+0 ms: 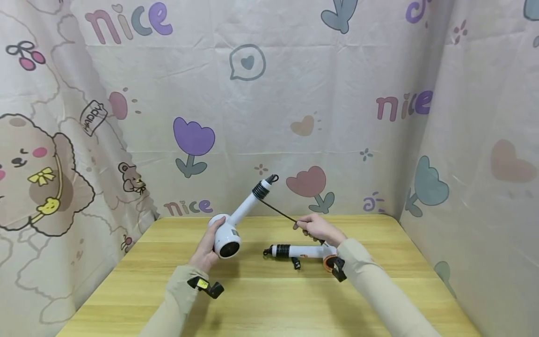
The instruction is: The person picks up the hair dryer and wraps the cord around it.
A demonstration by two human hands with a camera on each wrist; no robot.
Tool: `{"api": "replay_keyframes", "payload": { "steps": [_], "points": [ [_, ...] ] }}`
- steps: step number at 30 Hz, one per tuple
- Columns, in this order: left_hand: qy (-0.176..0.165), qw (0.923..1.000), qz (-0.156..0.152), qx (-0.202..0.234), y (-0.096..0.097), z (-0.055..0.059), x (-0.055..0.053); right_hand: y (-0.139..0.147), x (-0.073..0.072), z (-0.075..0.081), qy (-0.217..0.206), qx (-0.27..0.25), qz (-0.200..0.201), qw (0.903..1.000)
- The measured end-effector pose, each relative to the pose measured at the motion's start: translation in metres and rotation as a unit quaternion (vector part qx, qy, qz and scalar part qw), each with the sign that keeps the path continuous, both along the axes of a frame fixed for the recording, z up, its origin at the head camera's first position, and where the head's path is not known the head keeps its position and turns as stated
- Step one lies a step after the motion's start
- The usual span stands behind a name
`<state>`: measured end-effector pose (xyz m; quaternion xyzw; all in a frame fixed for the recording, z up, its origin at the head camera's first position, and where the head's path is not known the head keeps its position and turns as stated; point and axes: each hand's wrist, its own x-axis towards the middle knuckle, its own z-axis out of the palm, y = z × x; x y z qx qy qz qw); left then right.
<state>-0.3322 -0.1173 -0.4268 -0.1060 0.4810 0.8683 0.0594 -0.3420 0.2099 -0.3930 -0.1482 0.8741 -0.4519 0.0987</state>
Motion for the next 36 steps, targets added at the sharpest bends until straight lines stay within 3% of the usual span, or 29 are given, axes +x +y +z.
{"api": "replay_keyframes", "payload": {
  "steps": [5,8,12,14,19,22,26,36],
  "points": [
    [-0.002,0.9998,-0.018,0.006,-0.002,0.001,0.0,0.022,-0.012,0.005,-0.058,0.014,0.0,0.9982],
    [0.004,0.9994,-0.033,0.008,-0.003,0.002,-0.001,0.029,-0.016,0.008,-0.059,0.043,-0.014,0.9972],
    [0.013,0.9975,-0.068,-0.017,-0.004,0.002,-0.002,0.031,-0.022,0.012,-0.017,0.097,-0.033,0.9946],
    [0.013,0.9954,-0.089,-0.032,-0.004,0.001,-0.001,0.029,-0.024,0.015,0.028,0.127,-0.043,0.9906],
    [0.023,0.9863,-0.15,-0.065,-0.005,-0.001,0.001,0.024,-0.028,0.023,0.128,0.193,-0.093,0.9684],
    [0.036,0.9786,-0.18,-0.094,-0.004,-0.002,0.001,0.023,-0.029,0.029,0.16,0.216,-0.132,0.9541],
    [0.043,0.9688,-0.198,-0.143,-0.005,-0.003,0.001,0.02,-0.032,0.036,0.208,0.223,-0.161,0.9387],
    [0.07,0.9532,-0.193,-0.222,-0.006,-0.001,0.002,0.01,-0.031,0.049,0.277,0.208,-0.168,0.9231]
  ]
}}
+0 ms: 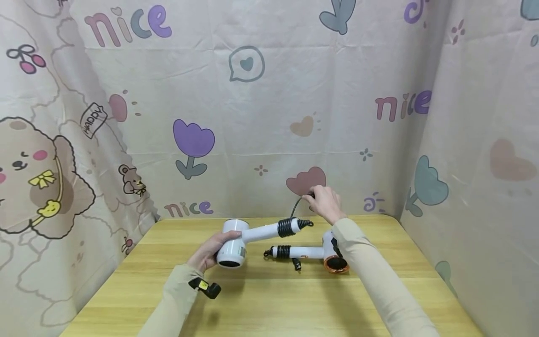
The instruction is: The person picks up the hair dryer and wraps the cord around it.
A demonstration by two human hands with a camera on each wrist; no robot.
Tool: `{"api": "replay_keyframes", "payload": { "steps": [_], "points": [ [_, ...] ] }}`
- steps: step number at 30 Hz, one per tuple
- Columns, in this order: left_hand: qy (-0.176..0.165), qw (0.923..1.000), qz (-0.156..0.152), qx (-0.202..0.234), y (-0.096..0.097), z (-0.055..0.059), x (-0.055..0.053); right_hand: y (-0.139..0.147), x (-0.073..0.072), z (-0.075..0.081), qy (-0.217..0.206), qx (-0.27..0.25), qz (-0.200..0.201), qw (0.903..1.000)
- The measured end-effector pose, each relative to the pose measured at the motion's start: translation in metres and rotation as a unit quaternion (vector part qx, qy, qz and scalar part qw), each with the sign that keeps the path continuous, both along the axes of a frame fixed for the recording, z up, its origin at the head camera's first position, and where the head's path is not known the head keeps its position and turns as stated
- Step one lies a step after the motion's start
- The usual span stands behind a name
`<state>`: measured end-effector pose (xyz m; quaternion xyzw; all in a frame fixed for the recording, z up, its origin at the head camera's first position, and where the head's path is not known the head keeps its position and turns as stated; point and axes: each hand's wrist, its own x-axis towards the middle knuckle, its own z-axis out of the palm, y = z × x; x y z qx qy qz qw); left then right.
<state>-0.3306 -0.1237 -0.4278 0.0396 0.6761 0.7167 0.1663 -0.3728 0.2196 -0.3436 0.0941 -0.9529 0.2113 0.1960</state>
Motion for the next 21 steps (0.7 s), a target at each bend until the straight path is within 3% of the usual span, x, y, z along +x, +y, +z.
{"api": "replay_keyframes", "payload": {
  "steps": [10,14,21],
  "points": [
    [0.084,0.9939,0.026,-0.067,-0.001,0.016,-0.004,-0.006,0.006,0.006,0.08,0.008,0.009,0.9968],
    [0.124,0.9845,0.043,-0.117,0.001,0.015,-0.001,-0.014,0.013,0.008,0.114,0.034,0.03,0.9925],
    [0.15,0.9659,0.11,-0.181,0.006,0.011,0.0,-0.032,0.03,0.015,0.129,0.038,0.047,0.9897]
  ]
}}
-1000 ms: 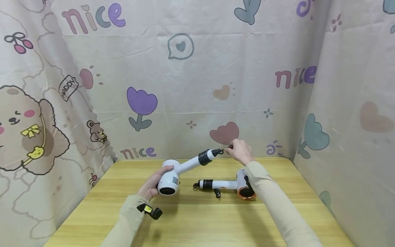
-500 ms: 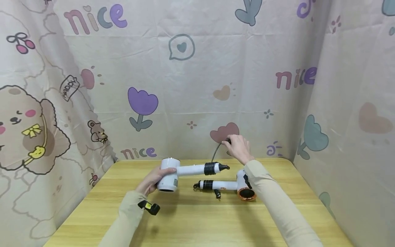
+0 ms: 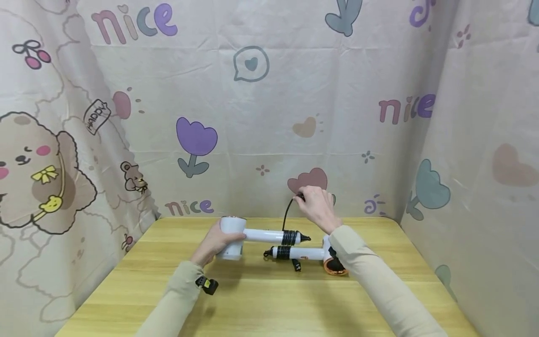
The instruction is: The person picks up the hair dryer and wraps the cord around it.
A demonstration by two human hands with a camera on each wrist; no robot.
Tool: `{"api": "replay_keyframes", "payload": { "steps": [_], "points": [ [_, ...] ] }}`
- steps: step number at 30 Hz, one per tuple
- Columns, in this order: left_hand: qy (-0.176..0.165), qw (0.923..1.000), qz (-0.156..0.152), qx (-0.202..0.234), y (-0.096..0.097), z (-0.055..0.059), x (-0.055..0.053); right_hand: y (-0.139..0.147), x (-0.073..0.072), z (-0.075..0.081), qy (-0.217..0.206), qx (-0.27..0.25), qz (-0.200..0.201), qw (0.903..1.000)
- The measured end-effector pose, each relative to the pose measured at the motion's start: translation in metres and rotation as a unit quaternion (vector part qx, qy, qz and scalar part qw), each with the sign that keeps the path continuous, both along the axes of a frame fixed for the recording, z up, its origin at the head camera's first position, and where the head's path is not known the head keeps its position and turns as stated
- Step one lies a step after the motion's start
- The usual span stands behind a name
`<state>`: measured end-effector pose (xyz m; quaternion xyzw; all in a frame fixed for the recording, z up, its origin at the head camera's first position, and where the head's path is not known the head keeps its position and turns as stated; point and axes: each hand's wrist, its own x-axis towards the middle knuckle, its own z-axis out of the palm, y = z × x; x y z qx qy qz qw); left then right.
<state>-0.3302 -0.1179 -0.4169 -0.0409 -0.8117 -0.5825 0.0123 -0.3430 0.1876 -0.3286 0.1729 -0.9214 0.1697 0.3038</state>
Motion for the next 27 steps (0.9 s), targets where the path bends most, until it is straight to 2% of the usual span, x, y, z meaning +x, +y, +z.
{"api": "replay_keyframes", "payload": {
  "steps": [4,6,10,14,17,20,24,27],
  "points": [
    [0.014,0.9973,0.056,-0.046,0.002,0.0,0.0,-0.007,0.009,0.001,-0.007,-0.007,0.01,0.9999],
    [0.017,0.9945,0.089,-0.054,0.003,0.0,0.0,-0.009,0.012,0.0,-0.014,-0.012,0.019,0.9997],
    [0.035,0.9884,0.145,-0.027,0.004,-0.002,0.0,-0.014,0.019,-0.003,-0.021,-0.029,0.037,0.9987],
    [0.067,0.9802,0.186,0.002,0.006,-0.004,-0.002,-0.019,0.023,-0.004,-0.022,-0.046,0.044,0.9978],
    [0.08,0.973,0.211,0.046,0.008,-0.004,-0.004,-0.024,0.025,-0.004,-0.029,-0.053,0.053,0.9968],
    [0.074,0.9641,0.226,0.117,0.009,-0.003,-0.007,-0.027,0.027,-0.005,-0.045,-0.064,0.084,0.9934],
    [0.04,0.9445,0.22,0.241,0.009,0.001,-0.01,-0.029,0.027,-0.01,-0.077,-0.067,0.145,0.9842],
    [0.018,0.9293,0.207,0.306,0.009,0.004,-0.011,-0.028,0.028,-0.015,-0.104,-0.059,0.17,0.9783]
  ]
}}
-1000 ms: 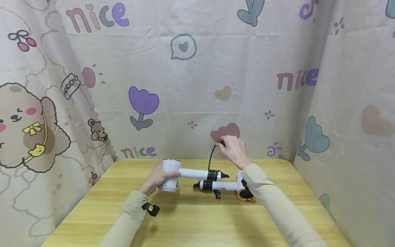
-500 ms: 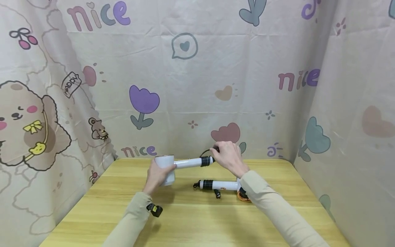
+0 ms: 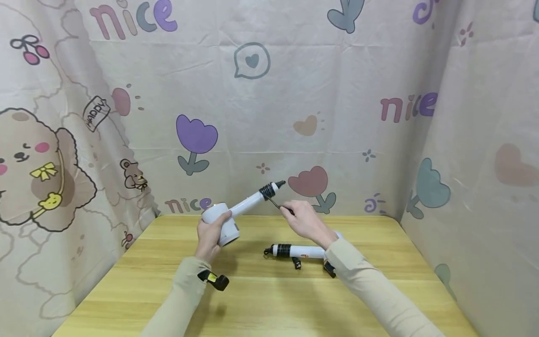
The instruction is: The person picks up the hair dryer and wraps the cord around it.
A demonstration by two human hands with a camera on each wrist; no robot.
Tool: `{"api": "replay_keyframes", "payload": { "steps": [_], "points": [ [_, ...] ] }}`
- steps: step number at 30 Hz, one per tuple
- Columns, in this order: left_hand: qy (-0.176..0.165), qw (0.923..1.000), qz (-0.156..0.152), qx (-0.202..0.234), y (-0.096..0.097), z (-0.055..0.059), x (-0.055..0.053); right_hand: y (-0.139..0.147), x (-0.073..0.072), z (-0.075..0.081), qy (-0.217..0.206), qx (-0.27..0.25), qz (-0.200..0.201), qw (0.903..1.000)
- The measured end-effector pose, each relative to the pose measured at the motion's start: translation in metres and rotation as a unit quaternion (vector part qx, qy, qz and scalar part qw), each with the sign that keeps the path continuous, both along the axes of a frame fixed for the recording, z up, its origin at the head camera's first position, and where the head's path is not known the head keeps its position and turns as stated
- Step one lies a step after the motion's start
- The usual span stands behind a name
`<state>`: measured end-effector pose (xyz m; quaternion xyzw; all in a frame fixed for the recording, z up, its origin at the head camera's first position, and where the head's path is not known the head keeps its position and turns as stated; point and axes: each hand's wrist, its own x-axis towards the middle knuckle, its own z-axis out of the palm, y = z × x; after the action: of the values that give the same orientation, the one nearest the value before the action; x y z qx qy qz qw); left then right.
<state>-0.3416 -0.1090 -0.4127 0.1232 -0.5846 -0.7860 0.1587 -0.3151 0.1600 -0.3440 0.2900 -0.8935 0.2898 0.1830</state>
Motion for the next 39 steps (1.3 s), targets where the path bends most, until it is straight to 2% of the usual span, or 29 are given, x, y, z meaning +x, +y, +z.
{"api": "replay_keyframes", "payload": {
  "steps": [3,6,9,10,11,13,15,16,17,19,21,23,24,27,29,31,35,37,39],
  "points": [
    [-0.007,0.9991,-0.017,0.038,0.001,0.003,0.0,0.003,0.002,-0.005,-0.023,0.018,0.004,0.9996],
    [-0.028,0.9964,-0.037,0.071,0.001,0.005,0.001,0.006,0.004,-0.008,-0.058,0.027,0.008,0.9979],
    [-0.05,0.9929,-0.053,0.095,0.001,0.003,0.003,0.011,0.002,-0.011,-0.145,-0.024,0.037,0.9885],
    [-0.056,0.992,-0.057,0.097,0.002,0.003,0.004,0.013,0.001,-0.012,-0.185,-0.053,0.05,0.98],
    [-0.062,0.9914,-0.061,0.097,0.002,0.002,0.004,0.016,0.0,-0.013,-0.228,-0.088,0.063,0.9675],
    [-0.065,0.9907,-0.069,0.097,0.004,0.001,0.005,0.02,-0.004,-0.016,-0.306,-0.15,0.08,0.9367],
    [-0.064,0.9902,-0.079,0.095,0.005,0.0,0.005,0.025,-0.007,-0.018,-0.358,-0.191,0.082,0.9101],
    [-0.06,0.9898,-0.087,0.095,0.005,0.0,0.005,0.027,-0.008,-0.019,-0.376,-0.204,0.079,0.9003],
    [-0.057,0.9896,-0.095,0.093,0.005,0.0,0.005,0.029,-0.01,-0.019,-0.387,-0.207,0.078,0.8951],
    [-0.051,0.9889,-0.111,0.084,0.004,-0.001,0.004,0.033,-0.013,-0.021,-0.401,-0.202,0.074,0.8905],
    [-0.047,0.9873,-0.132,0.075,0.002,-0.002,0.003,0.038,-0.016,-0.023,-0.403,-0.193,0.074,0.8916],
    [-0.047,0.9844,-0.159,0.058,0.001,-0.003,0.003,0.042,-0.018,-0.023,-0.388,-0.185,0.07,0.9],
    [-0.047,0.9825,-0.173,0.049,0.0,-0.004,0.002,0.044,-0.019,-0.024,-0.374,-0.182,0.065,0.907],
    [-0.045,0.9739,-0.22,0.029,-0.004,-0.007,0.002,0.048,-0.021,-0.023,-0.309,-0.156,0.051,0.9369],
    [-0.048,0.965,-0.258,0.014,-0.008,-0.009,0.002,0.049,-0.021,-0.024,-0.263,-0.129,0.042,0.9551],
    [-0.047,0.9538,-0.297,-0.003,-0.013,-0.013,0.002,0.049,-0.021,-0.025,-0.23,-0.105,0.029,0.967],
    [-0.048,0.9317,-0.357,-0.048,-0.026,-0.019,0.004,0.045,-0.019,-0.027,-0.193,-0.072,0.029,0.9781],
    [-0.048,0.9265,-0.366,-0.071,-0.033,-0.021,0.006,0.041,-0.019,-0.027,-0.169,-0.046,0.042,0.9836],
    [-0.045,0.9253,-0.364,-0.095,-0.04,-0.022,0.008,0.037,-0.019,-0.027,-0.148,-0.02,0.06,0.9869]
  ]
}}
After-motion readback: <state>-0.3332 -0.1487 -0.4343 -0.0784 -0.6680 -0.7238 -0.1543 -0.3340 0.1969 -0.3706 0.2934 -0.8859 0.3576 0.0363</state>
